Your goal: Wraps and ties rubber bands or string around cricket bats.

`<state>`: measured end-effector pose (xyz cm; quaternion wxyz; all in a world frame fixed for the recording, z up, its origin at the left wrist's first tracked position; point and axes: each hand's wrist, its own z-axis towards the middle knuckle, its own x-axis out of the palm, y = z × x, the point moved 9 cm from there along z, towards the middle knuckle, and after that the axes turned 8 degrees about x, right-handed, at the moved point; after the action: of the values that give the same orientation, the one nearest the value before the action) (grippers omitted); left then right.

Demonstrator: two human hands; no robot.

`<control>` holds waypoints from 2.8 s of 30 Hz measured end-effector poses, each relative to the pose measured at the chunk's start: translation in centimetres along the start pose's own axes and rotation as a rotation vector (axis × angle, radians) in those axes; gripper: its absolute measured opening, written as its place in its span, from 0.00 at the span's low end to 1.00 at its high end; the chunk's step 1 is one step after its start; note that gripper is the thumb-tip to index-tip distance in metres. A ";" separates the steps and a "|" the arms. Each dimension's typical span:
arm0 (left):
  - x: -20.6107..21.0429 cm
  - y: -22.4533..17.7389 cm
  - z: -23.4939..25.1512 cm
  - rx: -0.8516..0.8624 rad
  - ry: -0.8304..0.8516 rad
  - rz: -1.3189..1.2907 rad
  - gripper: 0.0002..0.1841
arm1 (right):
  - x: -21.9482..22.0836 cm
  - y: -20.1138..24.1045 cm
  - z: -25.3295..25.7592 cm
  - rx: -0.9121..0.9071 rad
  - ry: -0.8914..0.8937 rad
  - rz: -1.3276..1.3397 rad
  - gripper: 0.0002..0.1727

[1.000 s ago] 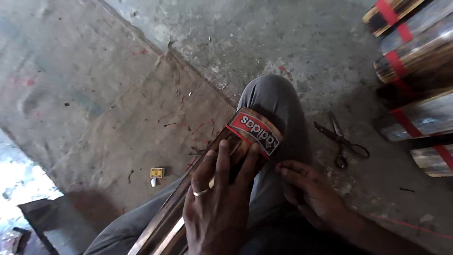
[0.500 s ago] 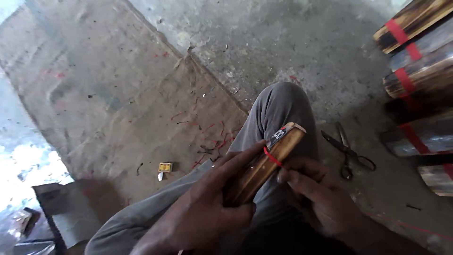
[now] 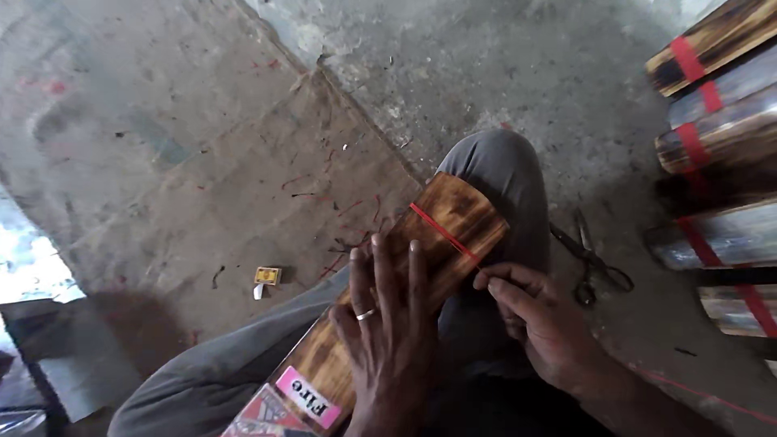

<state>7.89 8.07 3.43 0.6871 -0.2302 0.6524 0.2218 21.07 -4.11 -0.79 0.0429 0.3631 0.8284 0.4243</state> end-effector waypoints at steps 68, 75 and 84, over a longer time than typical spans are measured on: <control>-6.0 4.3 3.3 0.154 0.223 -0.769 0.35 | 3.3 4.4 0.1 -0.146 0.203 0.012 0.12; -0.2 0.7 -0.5 0.005 0.050 -0.018 0.47 | 1.9 1.6 0.6 -0.044 0.058 -0.054 0.13; -0.5 1.4 0.0 0.005 0.057 -0.059 0.56 | -1.0 -1.1 -0.6 0.055 -0.028 0.077 0.11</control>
<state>7.06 9.16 3.89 0.6751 -0.2539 0.6653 0.1930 20.91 -5.54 -1.47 0.0280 0.4017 0.8245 0.3975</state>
